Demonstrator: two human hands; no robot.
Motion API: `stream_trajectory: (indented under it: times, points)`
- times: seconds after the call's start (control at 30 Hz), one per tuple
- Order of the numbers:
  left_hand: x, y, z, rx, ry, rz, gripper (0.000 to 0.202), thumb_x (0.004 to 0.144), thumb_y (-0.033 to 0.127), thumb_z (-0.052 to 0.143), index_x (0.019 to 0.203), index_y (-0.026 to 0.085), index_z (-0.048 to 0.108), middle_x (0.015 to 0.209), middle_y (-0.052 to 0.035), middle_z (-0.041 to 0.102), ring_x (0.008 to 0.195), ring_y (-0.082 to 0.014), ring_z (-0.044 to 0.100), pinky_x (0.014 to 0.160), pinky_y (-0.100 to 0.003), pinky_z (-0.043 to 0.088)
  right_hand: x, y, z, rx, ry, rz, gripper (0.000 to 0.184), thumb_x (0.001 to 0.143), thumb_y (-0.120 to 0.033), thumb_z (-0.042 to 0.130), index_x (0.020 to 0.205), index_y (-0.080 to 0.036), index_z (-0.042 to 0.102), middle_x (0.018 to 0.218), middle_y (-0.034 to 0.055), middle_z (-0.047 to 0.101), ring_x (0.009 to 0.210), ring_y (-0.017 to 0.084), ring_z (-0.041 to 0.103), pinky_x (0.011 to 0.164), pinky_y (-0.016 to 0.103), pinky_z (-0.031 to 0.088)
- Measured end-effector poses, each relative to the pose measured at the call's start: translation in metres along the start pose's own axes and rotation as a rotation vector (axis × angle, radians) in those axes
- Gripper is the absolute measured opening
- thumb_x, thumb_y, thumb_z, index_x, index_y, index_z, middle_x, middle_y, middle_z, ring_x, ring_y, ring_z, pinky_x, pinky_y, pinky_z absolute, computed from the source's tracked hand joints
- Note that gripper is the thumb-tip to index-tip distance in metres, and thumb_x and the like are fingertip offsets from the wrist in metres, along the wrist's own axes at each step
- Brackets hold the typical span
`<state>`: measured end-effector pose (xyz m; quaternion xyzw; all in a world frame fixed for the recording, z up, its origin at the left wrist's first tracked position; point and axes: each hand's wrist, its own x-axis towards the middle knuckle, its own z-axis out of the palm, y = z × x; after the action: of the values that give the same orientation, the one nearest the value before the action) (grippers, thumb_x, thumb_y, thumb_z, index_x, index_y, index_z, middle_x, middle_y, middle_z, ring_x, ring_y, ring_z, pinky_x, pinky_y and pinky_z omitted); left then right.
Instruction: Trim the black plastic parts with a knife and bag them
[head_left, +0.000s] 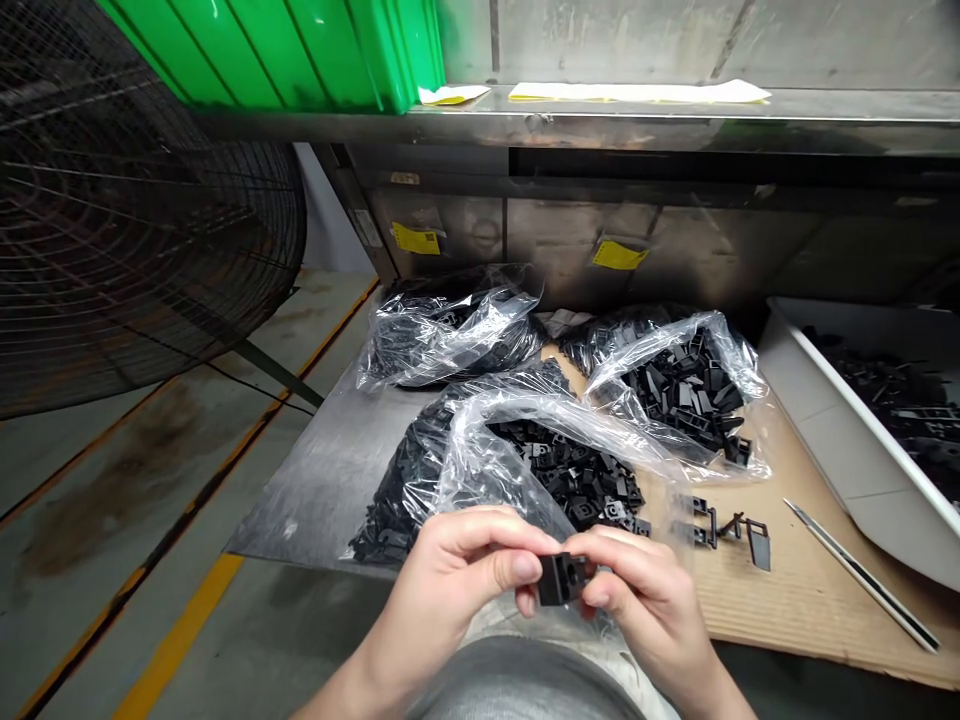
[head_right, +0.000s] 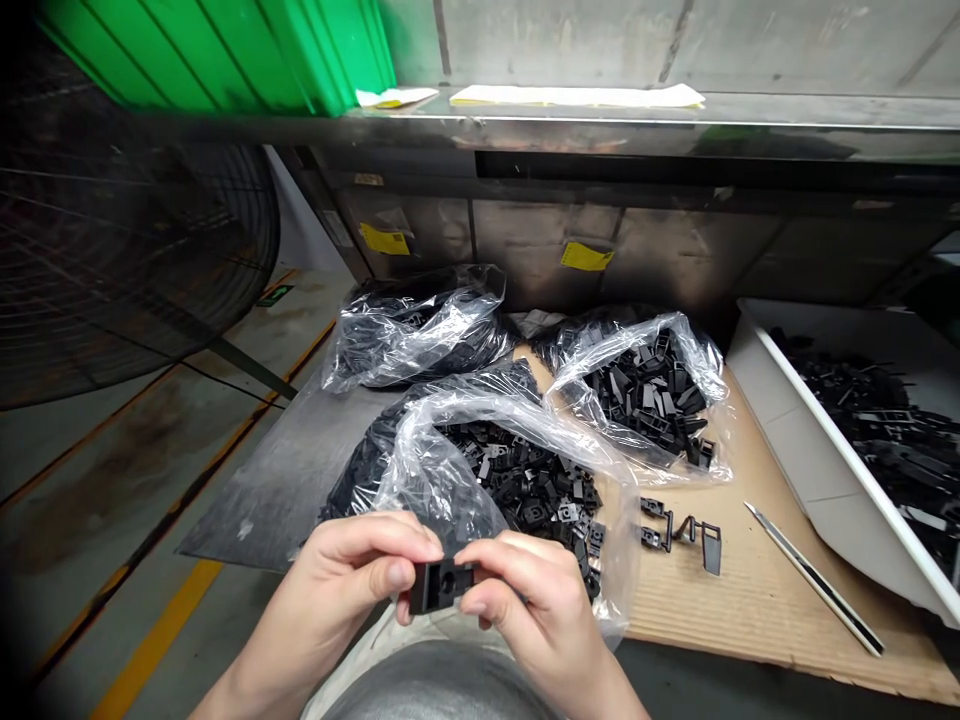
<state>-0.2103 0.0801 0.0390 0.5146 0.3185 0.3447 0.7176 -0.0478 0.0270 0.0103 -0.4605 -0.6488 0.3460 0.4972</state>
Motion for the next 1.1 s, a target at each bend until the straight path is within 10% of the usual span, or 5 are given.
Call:
stream_trajectory:
  times: [0.3,0.6,0.8,0.97,1.1]
  points:
    - [-0.001,-0.003,0.006,-0.025,0.001,-0.07,0.013,0.069,0.024,0.067,0.08,0.019,0.067,0.067,-0.0006,0.064,0.056,-0.0105,0.058,0.053,-0.02,0.048,-0.007,0.003,0.001,0.193,-0.03,0.138,0.037,0.087,-0.037,0.037,0.064,-0.017,0.059,0.055,0.0021,0.054,0.051,0.012,0.05,0.049,0.023,0.039]
    - [0.005,0.0,0.018,0.531,-0.119,0.274,0.015,0.075,0.017,0.06,0.087,0.023,0.068,0.071,-0.0017,0.065,0.064,-0.0129,0.059,0.062,-0.023,0.048,-0.011,0.015,0.007,0.698,-0.132,0.423,0.047,0.083,-0.049,0.039,0.056,-0.013,0.052,0.045,-0.0004,0.049,0.037,0.007,0.042,0.041,0.02,0.034]
    - [0.013,-0.007,0.032,0.876,-0.076,0.703,0.024,0.072,0.005,0.059,0.094,0.015,0.062,0.069,-0.0032,0.062,0.063,-0.0137,0.054,0.062,-0.028,0.044,-0.025,0.01,-0.007,0.342,0.333,0.378,0.018,0.082,-0.032,0.049,0.089,-0.019,0.06,0.06,-0.0019,0.054,0.052,0.009,0.05,0.052,0.02,0.043]
    - [0.021,-0.016,0.043,0.993,-0.154,0.778,0.03,0.072,0.001,0.056,0.099,0.012,0.058,0.075,-0.0063,0.062,0.068,-0.0158,0.053,0.066,-0.033,0.043,-0.035,-0.002,-0.022,0.07,0.409,0.162,0.014,0.074,-0.025,0.06,0.087,-0.021,0.062,0.072,0.0004,0.059,0.064,0.012,0.055,0.058,0.021,0.047]
    - [0.027,-0.023,0.056,1.02,-0.232,0.772,0.029,0.073,0.004,0.056,0.1,0.014,0.058,0.072,-0.0051,0.06,0.066,-0.0158,0.052,0.066,-0.034,0.043,-0.043,-0.001,-0.033,0.045,0.462,0.276,0.009,0.077,-0.024,0.056,0.081,-0.019,0.062,0.071,0.0013,0.061,0.061,0.012,0.057,0.056,0.022,0.048]
